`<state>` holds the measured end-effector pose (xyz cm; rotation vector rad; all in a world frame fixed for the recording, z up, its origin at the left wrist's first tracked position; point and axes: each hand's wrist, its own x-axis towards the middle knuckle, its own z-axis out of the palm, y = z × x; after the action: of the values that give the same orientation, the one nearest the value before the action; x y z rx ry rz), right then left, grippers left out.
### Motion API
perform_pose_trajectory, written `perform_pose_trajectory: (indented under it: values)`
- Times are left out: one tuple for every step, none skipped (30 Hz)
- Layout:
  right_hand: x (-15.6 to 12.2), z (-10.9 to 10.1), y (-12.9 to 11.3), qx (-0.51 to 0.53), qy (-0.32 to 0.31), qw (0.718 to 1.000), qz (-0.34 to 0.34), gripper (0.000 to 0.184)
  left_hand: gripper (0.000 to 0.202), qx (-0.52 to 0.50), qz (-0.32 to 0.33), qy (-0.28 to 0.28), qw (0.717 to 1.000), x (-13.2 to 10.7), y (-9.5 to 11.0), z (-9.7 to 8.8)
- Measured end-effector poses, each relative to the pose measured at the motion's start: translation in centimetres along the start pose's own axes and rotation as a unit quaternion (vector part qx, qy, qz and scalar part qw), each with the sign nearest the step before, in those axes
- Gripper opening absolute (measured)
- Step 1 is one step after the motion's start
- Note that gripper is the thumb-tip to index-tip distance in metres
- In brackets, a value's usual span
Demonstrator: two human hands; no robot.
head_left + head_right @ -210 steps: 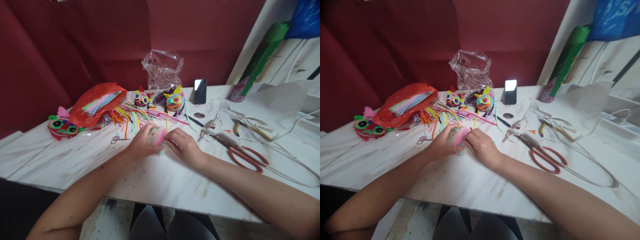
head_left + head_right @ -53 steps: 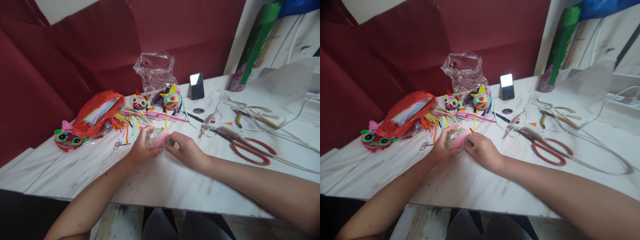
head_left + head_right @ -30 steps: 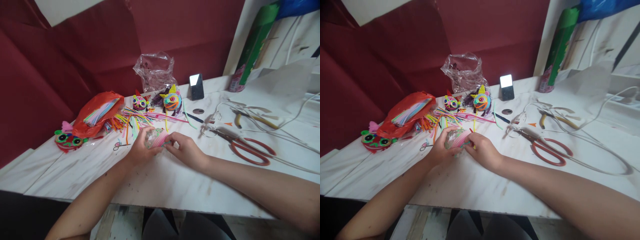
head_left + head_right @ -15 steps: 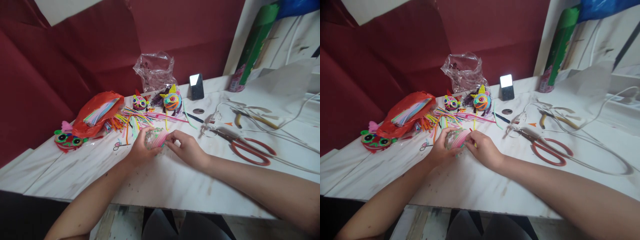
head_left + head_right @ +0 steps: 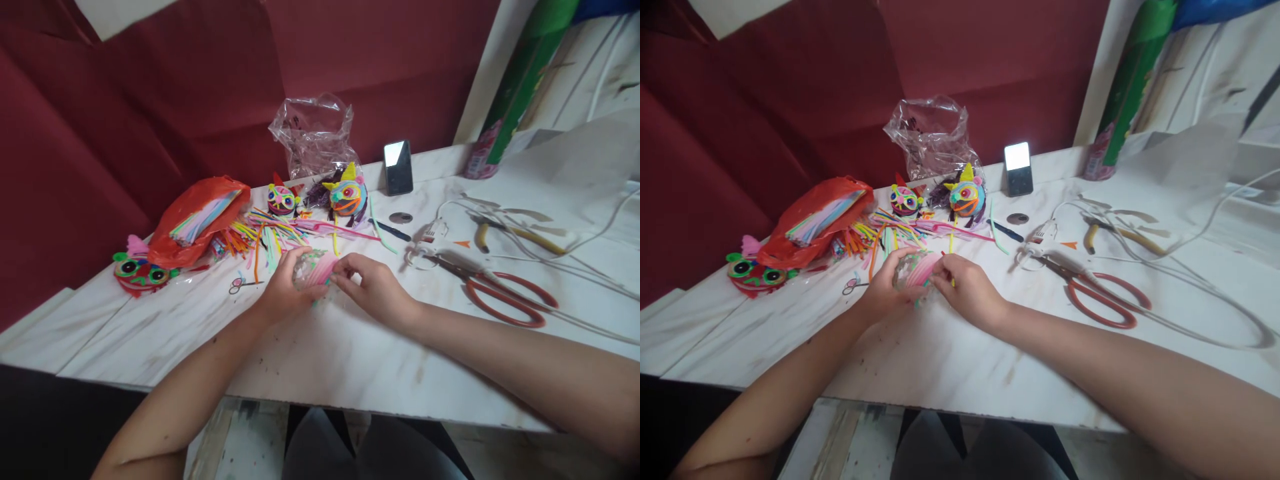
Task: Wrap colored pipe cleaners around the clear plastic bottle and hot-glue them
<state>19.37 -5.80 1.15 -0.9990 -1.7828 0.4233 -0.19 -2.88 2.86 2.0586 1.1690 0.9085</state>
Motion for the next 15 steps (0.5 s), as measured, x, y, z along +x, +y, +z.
perform_pose_trajectory:
  values:
    - [0.1,-0.1,0.0,0.003,-0.001,1.000,0.008,0.008,0.080,-0.003,0.004,-0.010,1.000,0.1,0.0,-0.1]
    - [0.2,-0.1,0.1,0.007,-0.004,1.000,0.016,0.008,0.080,-0.008,0.008,-0.021,1.000,0.1,-0.1,-0.3]
    - [0.4,-0.2,0.1,0.011,-0.007,1.000,0.025,0.009,0.080,-0.014,0.012,-0.029,0.999,0.2,-0.2,-0.5]
    - [0.5,-0.3,0.2,0.015,-0.011,0.999,0.035,0.009,0.080,-0.020,0.014,-0.035,0.999,0.2,-0.3,-0.6]
    - [0.6,-0.3,0.2,0.018,-0.015,0.999,0.046,0.010,0.078,-0.026,0.015,-0.039,0.999,0.3,-0.3,-0.8]
    - [0.6,-0.3,0.2,0.022,-0.018,0.998,0.056,0.010,0.076,-0.031,0.015,-0.040,0.999,0.3,-0.3,-1.0]
    - [0.7,-0.3,0.3,0.025,-0.020,0.997,0.065,0.011,0.075,-0.034,0.015,-0.043,0.998,0.3,-0.3,-1.1]
    - [0.7,-0.3,0.3,0.029,-0.022,0.997,0.071,0.011,0.076,-0.035,0.014,-0.048,0.998,0.3,-0.3,-1.1]
    - [0.7,-0.3,0.3,0.032,-0.023,0.996,0.075,0.011,0.078,-0.034,0.014,-0.056,0.998,0.3,-0.3,-1.2]
    - [0.7,-0.3,0.3,0.036,-0.025,0.996,0.078,0.011,0.081,-0.029,0.016,-0.066,0.997,0.2,-0.2,-1.2]
    - [0.7,-0.2,0.3,0.039,-0.026,0.996,0.080,0.011,0.086,-0.022,0.020,-0.074,0.997,0.2,-0.1,-1.1]
    - [0.7,-0.2,0.4,0.041,-0.027,0.995,0.081,0.011,0.089,-0.012,0.025,-0.082,0.996,0.2,0.0,-1.1]
    - [0.7,-0.2,0.4,0.043,-0.028,0.995,0.082,0.011,0.091,-0.003,0.032,-0.086,0.996,0.2,0.1,-1.1]
    - [0.7,-0.2,0.5,0.044,-0.029,0.995,0.083,0.011,0.092,0.005,0.038,-0.087,0.995,0.3,0.1,-1.1]
    - [0.7,-0.2,0.5,0.045,-0.028,0.995,0.084,0.010,0.092,0.010,0.043,-0.088,0.995,0.3,0.1,-1.0]
